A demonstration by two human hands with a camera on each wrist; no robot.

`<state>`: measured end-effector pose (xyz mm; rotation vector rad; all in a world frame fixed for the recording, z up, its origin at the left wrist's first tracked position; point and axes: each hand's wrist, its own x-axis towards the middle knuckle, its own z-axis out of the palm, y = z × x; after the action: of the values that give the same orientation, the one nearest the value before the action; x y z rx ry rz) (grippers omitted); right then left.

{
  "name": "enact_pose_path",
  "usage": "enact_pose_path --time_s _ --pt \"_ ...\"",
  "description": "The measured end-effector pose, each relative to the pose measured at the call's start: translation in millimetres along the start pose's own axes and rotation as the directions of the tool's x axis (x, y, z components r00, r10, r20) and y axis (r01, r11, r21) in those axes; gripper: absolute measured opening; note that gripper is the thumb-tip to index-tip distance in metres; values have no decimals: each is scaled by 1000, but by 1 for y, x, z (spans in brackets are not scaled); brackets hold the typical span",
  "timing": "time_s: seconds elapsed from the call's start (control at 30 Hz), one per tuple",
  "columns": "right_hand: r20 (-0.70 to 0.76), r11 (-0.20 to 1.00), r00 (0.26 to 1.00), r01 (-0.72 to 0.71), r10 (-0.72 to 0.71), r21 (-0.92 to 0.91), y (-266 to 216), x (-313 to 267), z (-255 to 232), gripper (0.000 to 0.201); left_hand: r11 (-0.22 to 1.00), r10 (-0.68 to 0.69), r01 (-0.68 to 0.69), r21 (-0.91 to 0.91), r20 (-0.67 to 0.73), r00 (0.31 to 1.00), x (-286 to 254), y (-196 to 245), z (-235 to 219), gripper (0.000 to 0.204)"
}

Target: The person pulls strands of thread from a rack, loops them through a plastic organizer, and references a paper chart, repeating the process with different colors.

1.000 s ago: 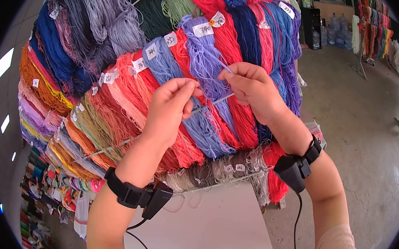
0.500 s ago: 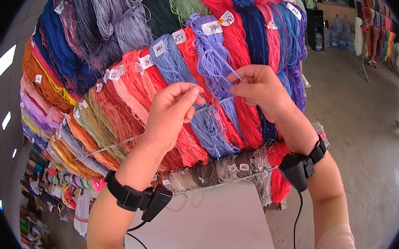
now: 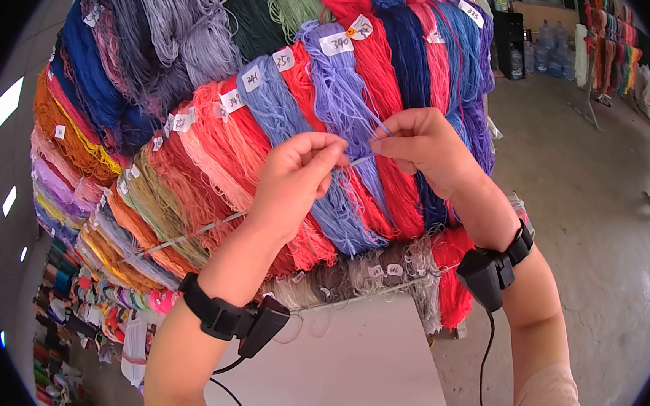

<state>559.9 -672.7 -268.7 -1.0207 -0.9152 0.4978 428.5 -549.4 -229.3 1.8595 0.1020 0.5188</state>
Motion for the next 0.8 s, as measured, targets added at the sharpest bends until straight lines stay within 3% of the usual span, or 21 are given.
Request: enact_pose_path --time_s 0.17,0.2,0.3,0.33,0.43,0.5,0.6,0.7,0.77,0.8 --pt "93 979 996 -2 -17 203 3 -2 2 4 997 -4 0 72 56 998 15 -6 16 22" --pt "116 971 993 -7 -22 240 3 -2 2 4 989 83 -88 119 48 995 20 -9 20 19" --pt "125 969 991 8 -40 248 1 -4 1 4 965 22 -17 263 -14 1000 25 -10 18 14" --pt "142 976 990 -16 -16 219 0 -6 0 5 909 129 -107 403 -27 991 29 -19 12 13" --pt "153 968 988 -21 -18 250 2 -7 -3 8 626 392 -190 756 -95 915 18 -24 -15 13" --pt "175 976 983 17 -56 216 5 -11 -4 10 755 161 56 653 -268 950 6 -23 -40 14" --pt "194 990 973 107 -123 88 4 -12 6 11 972 54 51 228 -432 900 -16 -15 -44 18" --pt "218 986 963 164 -157 -18 3 -9 20 13 998 57 -56 10 -205 977 -28 4 -20 21" --pt "202 976 962 203 -184 -79 5 -6 29 13 980 -98 64 -187 -177 979 -22 22 3 21" --pt "260 957 946 239 -192 -163 5 -5 29 14 966 -124 94 -242 -114 986 -16 25 6 21"
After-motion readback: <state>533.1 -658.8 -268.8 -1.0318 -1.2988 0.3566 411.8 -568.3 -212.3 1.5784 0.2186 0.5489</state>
